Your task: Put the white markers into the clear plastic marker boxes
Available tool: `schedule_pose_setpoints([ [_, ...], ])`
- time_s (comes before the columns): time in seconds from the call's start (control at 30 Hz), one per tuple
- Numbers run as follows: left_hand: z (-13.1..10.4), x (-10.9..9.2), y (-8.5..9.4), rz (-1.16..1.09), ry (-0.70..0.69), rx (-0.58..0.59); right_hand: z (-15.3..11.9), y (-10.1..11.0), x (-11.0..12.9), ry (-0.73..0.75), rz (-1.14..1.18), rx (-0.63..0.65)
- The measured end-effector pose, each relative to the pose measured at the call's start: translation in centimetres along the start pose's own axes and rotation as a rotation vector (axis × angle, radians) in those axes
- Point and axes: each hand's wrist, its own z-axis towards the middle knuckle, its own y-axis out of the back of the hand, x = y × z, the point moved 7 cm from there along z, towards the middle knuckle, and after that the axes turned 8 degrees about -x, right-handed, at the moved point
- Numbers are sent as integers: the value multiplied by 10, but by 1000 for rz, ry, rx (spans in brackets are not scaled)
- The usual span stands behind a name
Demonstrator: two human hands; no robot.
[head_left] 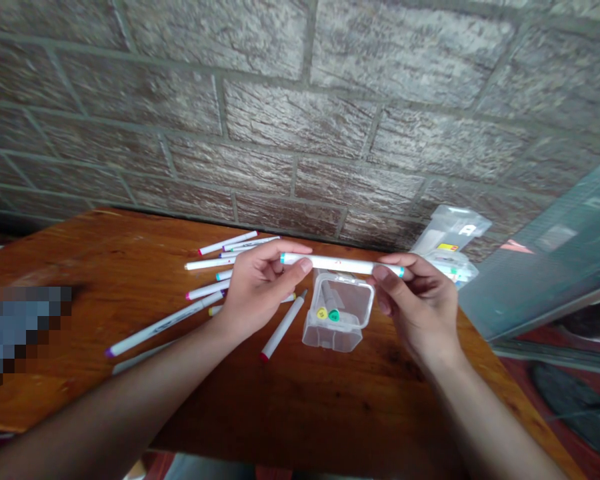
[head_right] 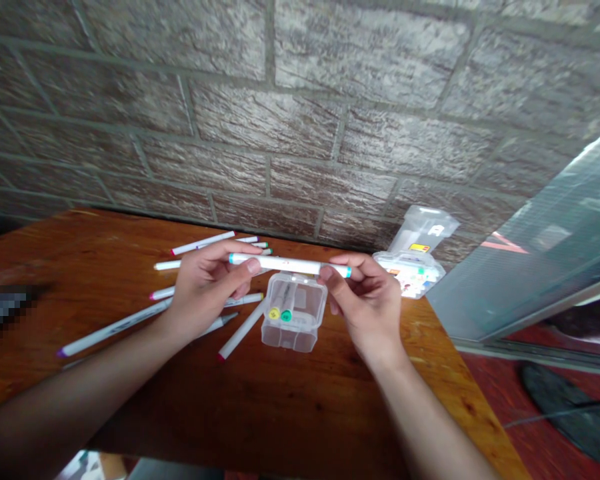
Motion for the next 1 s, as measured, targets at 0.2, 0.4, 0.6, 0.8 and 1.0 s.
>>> schedule_pose_setpoints([
  [0.2,0,-1,1,72,-41,-24,-1,-2,5,20,-49,-18],
  [0.4,1,-1,0,52,-20,-23,-1,-2,4,9,-52,-26],
  [0.6,1,-1,-1,-14,47,13,-1,-2,-1,-27,1,2],
  [0.8,0,-2,1,38,1,-4,-1,-1,4,18,-58,-18],
  [1.0,0,-3,-2,30,-23,-17,-2,-1,6,28,-77,-16],
])
